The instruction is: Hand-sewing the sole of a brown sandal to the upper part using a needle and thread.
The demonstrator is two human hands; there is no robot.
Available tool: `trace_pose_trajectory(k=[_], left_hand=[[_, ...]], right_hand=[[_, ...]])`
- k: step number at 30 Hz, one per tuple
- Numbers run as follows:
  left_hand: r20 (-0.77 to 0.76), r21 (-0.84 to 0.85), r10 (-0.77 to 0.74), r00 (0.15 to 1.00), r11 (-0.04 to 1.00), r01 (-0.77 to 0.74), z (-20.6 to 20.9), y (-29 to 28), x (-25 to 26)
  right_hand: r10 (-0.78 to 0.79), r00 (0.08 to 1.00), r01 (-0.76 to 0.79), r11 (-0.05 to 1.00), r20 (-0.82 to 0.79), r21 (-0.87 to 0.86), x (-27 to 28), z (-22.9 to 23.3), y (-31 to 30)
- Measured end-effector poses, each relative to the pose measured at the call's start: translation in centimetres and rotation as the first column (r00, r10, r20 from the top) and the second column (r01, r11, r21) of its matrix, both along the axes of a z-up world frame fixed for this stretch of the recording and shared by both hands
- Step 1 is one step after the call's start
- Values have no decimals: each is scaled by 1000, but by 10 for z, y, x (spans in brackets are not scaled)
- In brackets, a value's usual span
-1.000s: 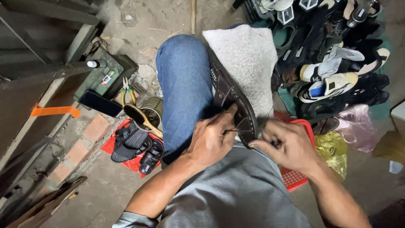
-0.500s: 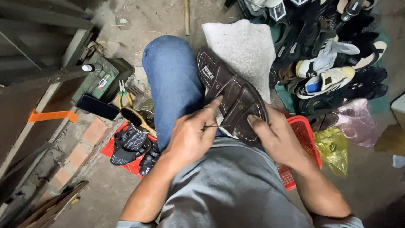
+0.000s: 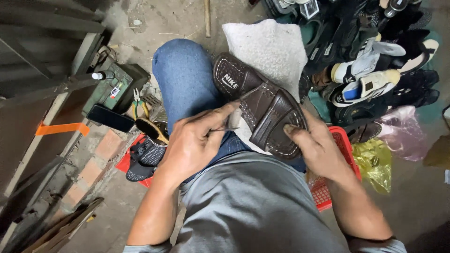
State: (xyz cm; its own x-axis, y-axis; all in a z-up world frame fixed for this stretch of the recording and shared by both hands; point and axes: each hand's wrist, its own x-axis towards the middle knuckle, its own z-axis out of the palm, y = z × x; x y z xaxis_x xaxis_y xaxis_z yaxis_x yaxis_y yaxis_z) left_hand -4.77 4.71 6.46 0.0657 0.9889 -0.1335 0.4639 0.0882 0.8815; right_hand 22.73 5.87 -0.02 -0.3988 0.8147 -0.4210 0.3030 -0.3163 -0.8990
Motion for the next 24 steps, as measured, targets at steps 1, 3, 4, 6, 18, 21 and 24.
trace_pose_trajectory(k=[1, 3, 4, 6, 18, 21, 24], left_hand=[[1, -3, -6, 1000, 1000, 6, -2, -1, -3], [59, -9, -27, 998, 1000, 28, -6, -4, -9], [57, -11, -29, 998, 1000, 30, -6, -7, -15], [-93, 36, 2, 996, 999, 1, -5, -11, -25], [-492, 104, -229, 840, 942, 318, 16, -13, -5], [-578, 49, -201, 791, 959, 279, 2, -3, -1], [-575, -19, -240, 783, 960, 280, 2, 8, -5]], right_hand=[[-6, 1000, 6, 1000, 1, -3, 6, -6, 0], [4, 999, -5, 1000, 39, 17, 17, -17, 1], [3, 999, -3, 1000, 38, 15, 16, -15, -1], [12, 997, -13, 1000, 72, 15, 14, -10, -4], [205, 921, -250, 963, 332, 97, -27, 53, 16], [225, 924, -254, 966, 308, 56, -18, 40, 9], [238, 937, -265, 961, 254, 75, 2, 21, 8]])
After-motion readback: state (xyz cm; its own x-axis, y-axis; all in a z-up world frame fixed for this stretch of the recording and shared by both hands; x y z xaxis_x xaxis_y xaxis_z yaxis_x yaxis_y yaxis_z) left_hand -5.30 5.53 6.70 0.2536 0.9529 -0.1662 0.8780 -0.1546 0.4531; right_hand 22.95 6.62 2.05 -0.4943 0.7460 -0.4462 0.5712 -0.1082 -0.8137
